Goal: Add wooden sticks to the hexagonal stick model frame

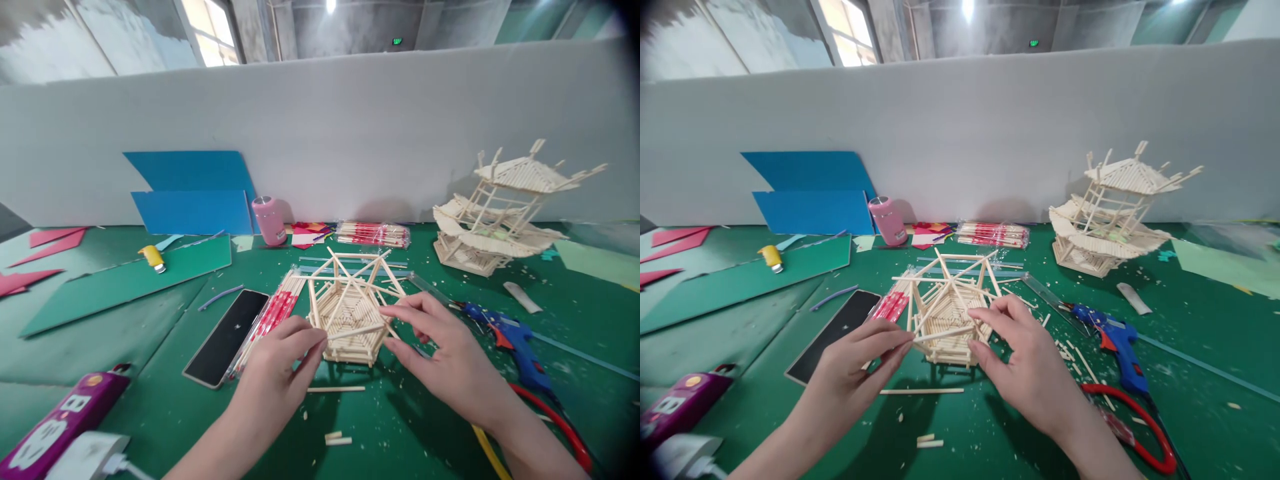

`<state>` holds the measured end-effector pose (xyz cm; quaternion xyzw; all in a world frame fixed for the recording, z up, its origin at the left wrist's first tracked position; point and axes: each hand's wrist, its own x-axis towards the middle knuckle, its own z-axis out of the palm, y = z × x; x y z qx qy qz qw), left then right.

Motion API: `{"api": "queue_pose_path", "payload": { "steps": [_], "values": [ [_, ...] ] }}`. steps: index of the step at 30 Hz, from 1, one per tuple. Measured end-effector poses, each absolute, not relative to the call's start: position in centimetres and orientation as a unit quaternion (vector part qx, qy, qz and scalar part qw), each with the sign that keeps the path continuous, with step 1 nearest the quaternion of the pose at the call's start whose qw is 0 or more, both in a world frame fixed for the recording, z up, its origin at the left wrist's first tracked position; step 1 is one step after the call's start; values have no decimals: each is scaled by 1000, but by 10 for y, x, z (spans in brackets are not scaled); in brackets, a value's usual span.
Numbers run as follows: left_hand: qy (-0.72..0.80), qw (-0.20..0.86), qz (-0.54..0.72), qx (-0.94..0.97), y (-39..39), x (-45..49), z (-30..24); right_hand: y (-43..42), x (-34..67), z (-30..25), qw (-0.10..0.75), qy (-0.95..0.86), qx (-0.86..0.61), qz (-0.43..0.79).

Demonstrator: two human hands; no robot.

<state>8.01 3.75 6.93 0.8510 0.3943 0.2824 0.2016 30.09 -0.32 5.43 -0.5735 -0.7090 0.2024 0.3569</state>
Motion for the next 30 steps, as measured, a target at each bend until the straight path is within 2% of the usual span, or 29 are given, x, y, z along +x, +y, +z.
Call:
{"api": "queue_pose_path", "payload": {
  "steps": [12, 30],
  "values": [
    [406, 263, 271, 832, 43, 77, 72, -5, 300, 52, 369, -707, -560, 225],
    [390, 250, 254, 849, 45, 79, 76, -4, 301, 47, 369, -679, -586, 245]
  ]
}}
